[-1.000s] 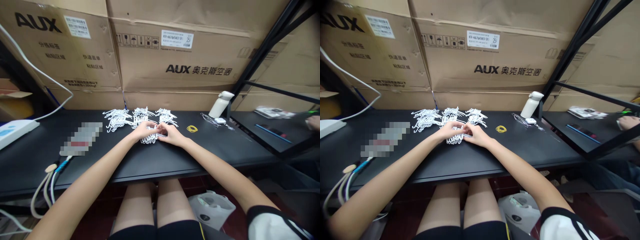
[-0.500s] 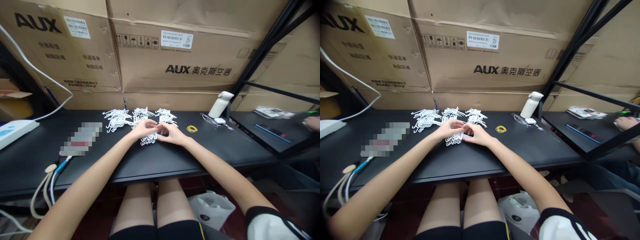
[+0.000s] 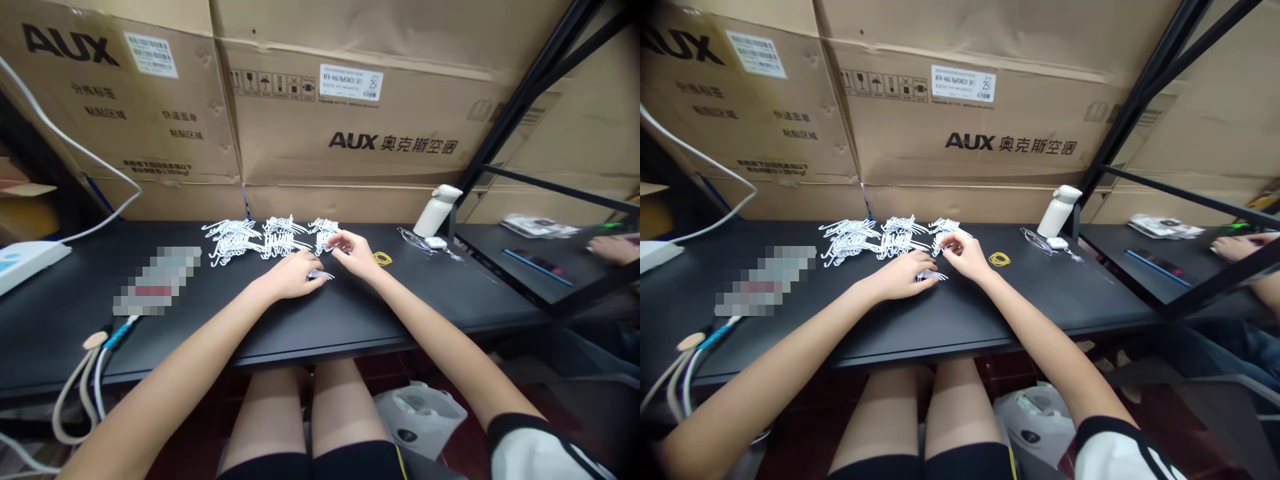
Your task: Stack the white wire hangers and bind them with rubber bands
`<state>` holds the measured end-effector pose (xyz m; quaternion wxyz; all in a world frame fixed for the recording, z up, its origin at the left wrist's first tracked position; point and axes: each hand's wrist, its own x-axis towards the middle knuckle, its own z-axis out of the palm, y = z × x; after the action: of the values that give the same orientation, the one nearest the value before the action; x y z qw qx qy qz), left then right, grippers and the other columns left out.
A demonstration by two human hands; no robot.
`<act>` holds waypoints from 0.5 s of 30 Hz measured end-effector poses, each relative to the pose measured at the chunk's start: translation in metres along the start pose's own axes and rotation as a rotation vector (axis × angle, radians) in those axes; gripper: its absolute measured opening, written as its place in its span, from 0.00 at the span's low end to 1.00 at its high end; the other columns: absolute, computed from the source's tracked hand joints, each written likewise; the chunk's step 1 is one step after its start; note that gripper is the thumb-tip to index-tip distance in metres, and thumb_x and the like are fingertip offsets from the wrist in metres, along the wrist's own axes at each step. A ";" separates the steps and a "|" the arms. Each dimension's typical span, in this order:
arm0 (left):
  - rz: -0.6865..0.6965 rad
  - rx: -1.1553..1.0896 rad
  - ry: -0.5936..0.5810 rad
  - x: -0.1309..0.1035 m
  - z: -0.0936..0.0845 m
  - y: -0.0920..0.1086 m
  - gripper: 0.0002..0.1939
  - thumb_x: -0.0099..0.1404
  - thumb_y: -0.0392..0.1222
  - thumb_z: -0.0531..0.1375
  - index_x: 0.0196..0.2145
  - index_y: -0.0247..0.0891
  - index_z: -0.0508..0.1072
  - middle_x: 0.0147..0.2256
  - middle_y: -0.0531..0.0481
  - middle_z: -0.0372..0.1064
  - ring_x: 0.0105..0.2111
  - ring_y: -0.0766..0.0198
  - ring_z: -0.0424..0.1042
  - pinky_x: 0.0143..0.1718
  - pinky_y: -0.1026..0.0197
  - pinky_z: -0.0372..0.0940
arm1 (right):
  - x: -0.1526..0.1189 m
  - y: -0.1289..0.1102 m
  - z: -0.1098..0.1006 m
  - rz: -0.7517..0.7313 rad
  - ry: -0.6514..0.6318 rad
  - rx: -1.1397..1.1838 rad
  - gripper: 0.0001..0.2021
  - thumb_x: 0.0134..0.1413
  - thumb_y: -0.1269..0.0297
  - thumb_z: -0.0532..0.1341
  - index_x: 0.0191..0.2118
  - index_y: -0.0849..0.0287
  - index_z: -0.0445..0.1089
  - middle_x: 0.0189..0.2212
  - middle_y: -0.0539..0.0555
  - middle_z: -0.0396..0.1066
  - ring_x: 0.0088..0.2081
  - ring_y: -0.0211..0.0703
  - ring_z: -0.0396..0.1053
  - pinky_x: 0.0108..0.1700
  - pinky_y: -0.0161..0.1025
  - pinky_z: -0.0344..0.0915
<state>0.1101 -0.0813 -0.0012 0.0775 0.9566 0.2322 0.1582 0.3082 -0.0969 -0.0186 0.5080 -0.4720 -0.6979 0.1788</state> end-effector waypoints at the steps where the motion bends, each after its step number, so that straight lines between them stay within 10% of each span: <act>1: -0.003 0.011 -0.015 0.000 0.002 -0.001 0.15 0.65 0.46 0.54 0.41 0.37 0.76 0.41 0.41 0.73 0.45 0.51 0.68 0.50 0.52 0.61 | 0.000 0.001 0.000 -0.001 0.012 -0.001 0.07 0.44 0.71 0.57 0.32 0.60 0.69 0.33 0.54 0.74 0.32 0.40 0.71 0.33 0.37 0.67; 15: 0.041 -0.050 -0.037 -0.005 0.005 -0.018 0.16 0.70 0.43 0.47 0.36 0.36 0.72 0.37 0.42 0.69 0.40 0.57 0.67 0.45 0.56 0.62 | 0.002 0.007 -0.008 -0.053 0.253 -0.069 0.04 0.49 0.68 0.56 0.29 0.59 0.68 0.26 0.52 0.72 0.25 0.40 0.68 0.29 0.38 0.66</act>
<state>0.1001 -0.0679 -0.0110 0.1025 0.9616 0.2072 0.1478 0.3185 -0.0938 -0.0192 0.5802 -0.4893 -0.6461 0.0801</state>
